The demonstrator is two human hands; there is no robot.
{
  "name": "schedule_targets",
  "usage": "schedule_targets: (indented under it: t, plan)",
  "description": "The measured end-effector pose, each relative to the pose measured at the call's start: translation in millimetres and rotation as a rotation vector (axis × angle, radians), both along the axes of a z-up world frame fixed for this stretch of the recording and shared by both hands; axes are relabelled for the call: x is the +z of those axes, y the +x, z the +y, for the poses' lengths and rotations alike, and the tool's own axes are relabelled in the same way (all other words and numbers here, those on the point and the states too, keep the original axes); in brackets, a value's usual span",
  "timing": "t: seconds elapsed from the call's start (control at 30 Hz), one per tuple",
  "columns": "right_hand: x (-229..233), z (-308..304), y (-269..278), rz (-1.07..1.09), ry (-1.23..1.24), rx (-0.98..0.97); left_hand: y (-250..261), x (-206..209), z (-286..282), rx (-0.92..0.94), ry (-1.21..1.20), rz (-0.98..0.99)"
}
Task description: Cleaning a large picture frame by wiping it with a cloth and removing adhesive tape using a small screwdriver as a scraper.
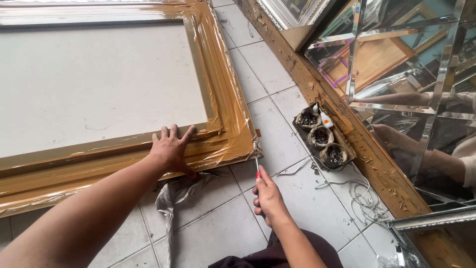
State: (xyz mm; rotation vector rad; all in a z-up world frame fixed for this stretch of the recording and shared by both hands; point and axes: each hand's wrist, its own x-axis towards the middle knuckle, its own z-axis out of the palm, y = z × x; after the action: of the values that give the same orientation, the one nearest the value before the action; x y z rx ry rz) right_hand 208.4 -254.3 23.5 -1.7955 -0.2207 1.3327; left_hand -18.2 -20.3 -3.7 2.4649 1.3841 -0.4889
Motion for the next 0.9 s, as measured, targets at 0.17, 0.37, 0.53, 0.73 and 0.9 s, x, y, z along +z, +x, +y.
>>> schedule_targets:
  t: [0.17,0.37,0.53,0.73,0.9]
  plan:
    - [0.7,-2.1,-6.2,-0.294,-0.097,0.219,0.9,4.9,-2.8,-0.053,0.007,0.012]
    - [13.7,-0.8,0.0,-0.258,-0.143,0.203,17.1,2.6,2.0,-0.09,-0.016,0.13]
    - [16.8,1.8,1.3,-0.257,-0.166,0.208,27.8,-30.2,17.6,-0.277,0.078,0.143]
    - [1.4,8.3,-15.3,-0.415,-0.137,0.309,26.2,-25.9,17.9,-0.369,0.131,0.164]
    - [-22.2,9.7,-6.7,0.526,0.201,-0.35,31.3,-21.2,18.6,-0.427,0.152,0.235]
